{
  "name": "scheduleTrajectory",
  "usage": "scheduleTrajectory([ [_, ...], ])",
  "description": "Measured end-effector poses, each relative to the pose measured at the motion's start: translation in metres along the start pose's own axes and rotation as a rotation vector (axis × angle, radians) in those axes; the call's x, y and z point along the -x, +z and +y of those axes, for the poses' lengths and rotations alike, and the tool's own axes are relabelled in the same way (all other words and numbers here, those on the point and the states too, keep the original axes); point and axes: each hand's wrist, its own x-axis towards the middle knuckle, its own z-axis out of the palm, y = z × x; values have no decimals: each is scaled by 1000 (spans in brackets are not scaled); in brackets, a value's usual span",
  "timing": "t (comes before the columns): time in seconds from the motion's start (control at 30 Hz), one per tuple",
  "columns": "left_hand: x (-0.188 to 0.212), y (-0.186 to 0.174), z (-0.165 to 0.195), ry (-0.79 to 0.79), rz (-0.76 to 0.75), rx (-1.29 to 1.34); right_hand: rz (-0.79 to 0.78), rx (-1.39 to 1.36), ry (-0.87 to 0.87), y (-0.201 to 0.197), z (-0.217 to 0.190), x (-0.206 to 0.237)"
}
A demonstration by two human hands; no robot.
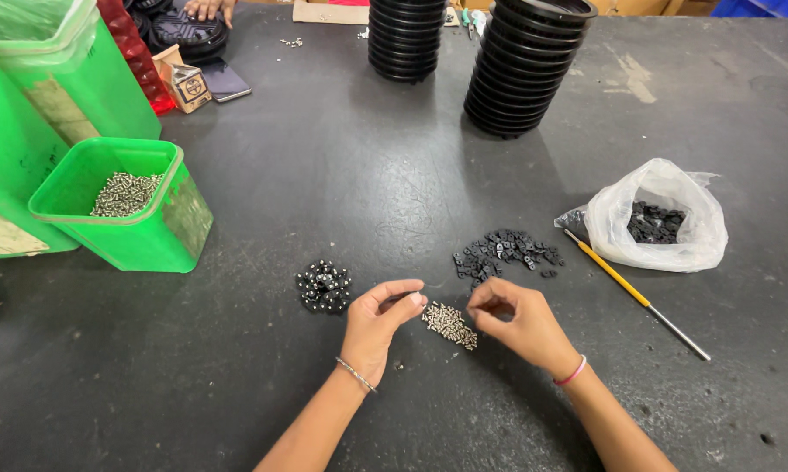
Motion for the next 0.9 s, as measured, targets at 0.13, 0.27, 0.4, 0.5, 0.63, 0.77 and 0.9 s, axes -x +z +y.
scheduleTrajectory([
  [0.13, 0, -1, -1, 21, -9, -14, 61, -47, 43, -2, 4, -2],
  [0.27, -1, 0, -7, 84, -72, -294, 50, -202, 7, 1, -3, 0],
  [0.4, -1, 6, -18, 57, -140, -247, 56, 73, -213, 11, -19, 6],
  [0.5, -1, 5, -22, 80, -156, -249, 49, 122, -205, 18, -29, 8],
  [0.63, 0, 2, -24, 52, -123, -227, 61, 135, -235, 21, -34, 9],
  [0.77, -4, 2, -26, 1, -110, -117, 50, 23, -150, 25, -28, 9],
  [0.9, -5, 2, -27, 15, -114, -42, 80, -87, -54, 26, -17, 7],
])
